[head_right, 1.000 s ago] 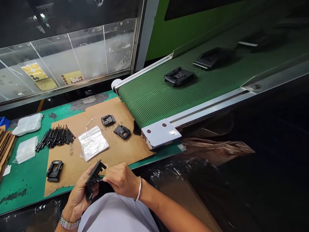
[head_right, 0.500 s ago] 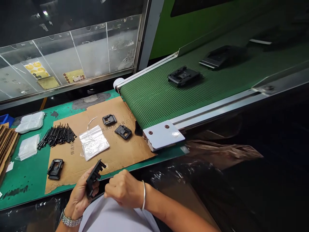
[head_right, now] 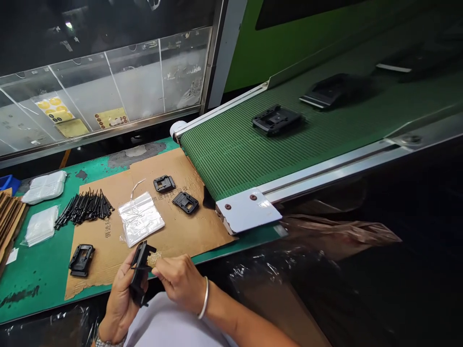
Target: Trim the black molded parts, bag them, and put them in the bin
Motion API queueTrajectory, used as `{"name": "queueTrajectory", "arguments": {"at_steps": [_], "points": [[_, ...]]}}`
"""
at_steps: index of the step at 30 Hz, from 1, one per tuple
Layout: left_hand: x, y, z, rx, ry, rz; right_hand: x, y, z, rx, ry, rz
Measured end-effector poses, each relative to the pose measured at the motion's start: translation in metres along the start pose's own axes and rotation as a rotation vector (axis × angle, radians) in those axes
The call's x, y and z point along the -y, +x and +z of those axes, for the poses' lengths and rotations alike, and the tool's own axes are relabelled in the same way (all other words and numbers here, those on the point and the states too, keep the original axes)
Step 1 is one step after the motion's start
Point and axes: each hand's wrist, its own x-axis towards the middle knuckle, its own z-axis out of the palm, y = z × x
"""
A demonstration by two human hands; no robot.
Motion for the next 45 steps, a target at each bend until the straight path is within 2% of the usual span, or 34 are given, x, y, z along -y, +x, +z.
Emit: {"name": "queueTrajectory", "arguments": {"at_steps": [4, 8, 10, 17, 21, 26, 31, 35, 38, 45], "points": [[-0.001, -0.002, -0.005, 0.026, 0.038, 0.033, -0.013, 0.002, 0.002, -0.020, 0.054, 0.103], [0.000, -0.001, -0.014, 0.094, 0.100, 0.011, -0.024, 0.004, 0.007, 0.011, 0.076, 0.181], [0.001, 0.001, -0.021, 0.116, 0.136, 0.043, -0.025, 0.006, 0.007, 0.029, 0.118, 0.186], [-0.001, 0.011, -0.053, 0.196, 0.317, 0.192, -0.004, 0.012, -0.014, 0.112, 0.195, -0.028], [-0.001, 0.014, -0.066, 0.249, 0.439, 0.303, 0.004, 0.014, -0.011, 0.129, 0.184, -0.087], [-0.002, 0.013, -0.066, 0.284, 0.480, 0.406, 0.004, 0.012, -0.004, 0.118, 0.213, -0.129], [-0.004, 0.013, -0.063, 0.277, 0.426, 0.380, 0.008, 0.006, -0.005, 0.133, 0.226, -0.243], [-0.006, 0.016, -0.065, 0.213, 0.336, 0.339, 0.012, -0.001, -0.008, 0.189, 0.263, -0.316], [-0.010, 0.018, -0.063, 0.202, 0.333, 0.334, 0.012, -0.002, -0.008, 0.177, 0.353, -0.257], [-0.020, 0.019, -0.058, 0.290, 0.478, 0.433, 0.009, 0.006, -0.002, 0.094, 0.457, 0.038]]}}
